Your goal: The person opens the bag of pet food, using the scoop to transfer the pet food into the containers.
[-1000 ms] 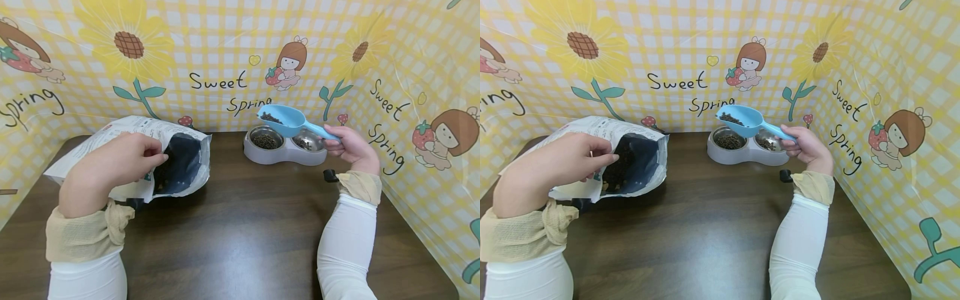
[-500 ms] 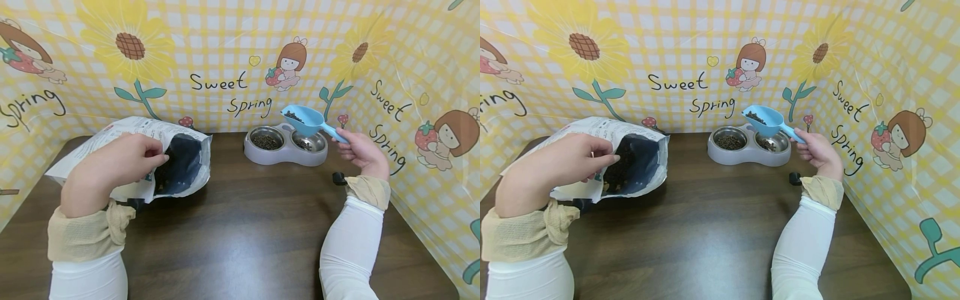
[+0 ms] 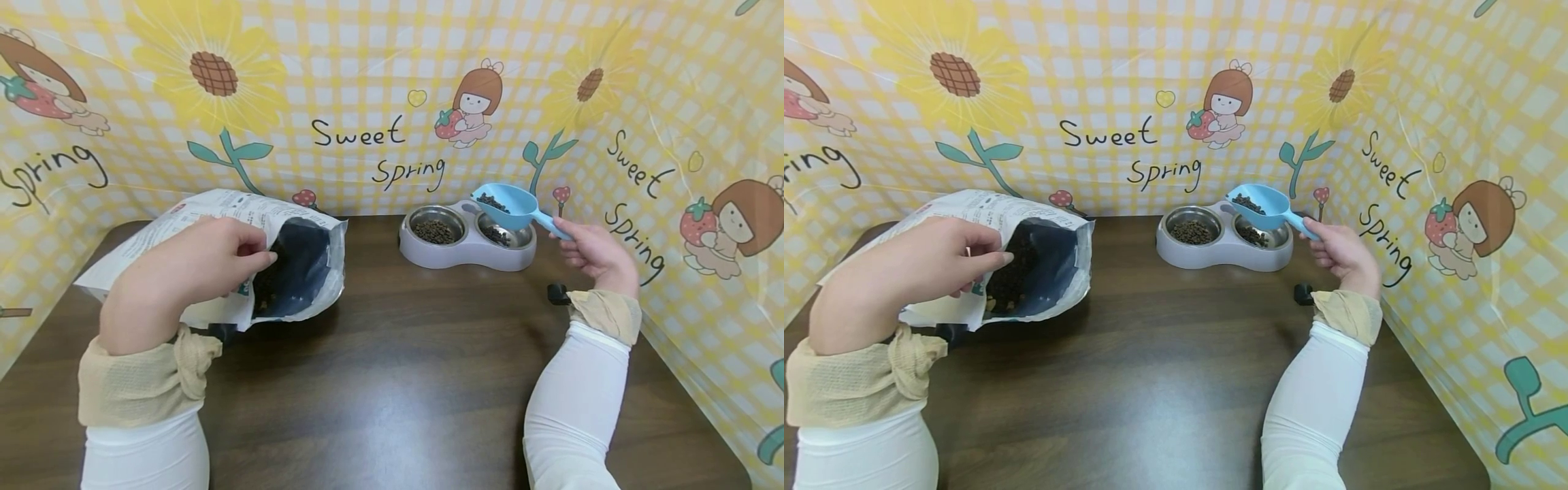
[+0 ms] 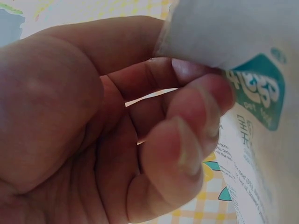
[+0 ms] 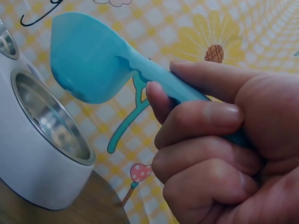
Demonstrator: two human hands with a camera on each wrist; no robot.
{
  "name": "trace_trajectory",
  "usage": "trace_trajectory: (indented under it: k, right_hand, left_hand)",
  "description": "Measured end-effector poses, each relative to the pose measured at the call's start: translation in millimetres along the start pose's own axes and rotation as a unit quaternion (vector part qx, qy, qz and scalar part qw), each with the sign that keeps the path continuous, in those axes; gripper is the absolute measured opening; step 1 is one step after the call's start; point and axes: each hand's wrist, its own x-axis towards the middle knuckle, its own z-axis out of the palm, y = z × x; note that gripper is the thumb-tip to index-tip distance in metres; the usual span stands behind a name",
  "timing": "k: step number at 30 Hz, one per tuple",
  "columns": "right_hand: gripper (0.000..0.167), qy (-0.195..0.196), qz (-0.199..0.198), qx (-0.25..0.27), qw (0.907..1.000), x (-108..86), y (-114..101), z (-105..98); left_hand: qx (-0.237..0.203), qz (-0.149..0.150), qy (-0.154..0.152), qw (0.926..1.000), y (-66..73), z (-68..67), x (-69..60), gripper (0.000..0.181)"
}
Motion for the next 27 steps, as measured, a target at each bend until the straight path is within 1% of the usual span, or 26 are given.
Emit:
trace_trajectory:
  k: [3, 7, 11, 18, 24, 27]
  right_hand:
    - [0.040, 0.005, 0.000, -0.011, 0.9999, -1.8, 2.0, -3.5]
    - [0.041, 0.020, 0.011, -0.057, 0.9981, -5.3, 2.3, -6.8]
    - [0.043, 0.040, 0.025, -0.109, 0.9929, -8.7, 0.7, -7.8]
    - [0.042, 0.061, 0.020, -0.173, 0.9827, -14.3, -3.5, -6.2]
    - [0.041, 0.076, 0.025, -0.200, 0.9766, -15.7, -5.0, -5.3]
    - [0.040, 0.085, 0.026, -0.219, 0.9717, -16.8, -5.9, -4.6]
  left_hand:
    - [-0.001, 0.000, -0.001, 1.0000, 0.2, -0.3, -0.2, 0.038]
    - [-0.002, -0.001, -0.002, 1.0000, 0.3, -0.6, -0.5, 0.038]
    - [-0.005, -0.003, -0.005, 1.0000, 0.7, -0.9, -0.8, 0.038]
    - [-0.011, -0.004, -0.008, 0.9999, 0.8, -0.8, -1.4, 0.037]
    - [-0.008, -0.001, -0.006, 0.9999, 1.4, -0.7, -1.2, 0.037]
    - [-0.007, 0.000, -0.006, 1.0000, 0.9, -0.8, -1.3, 0.037]
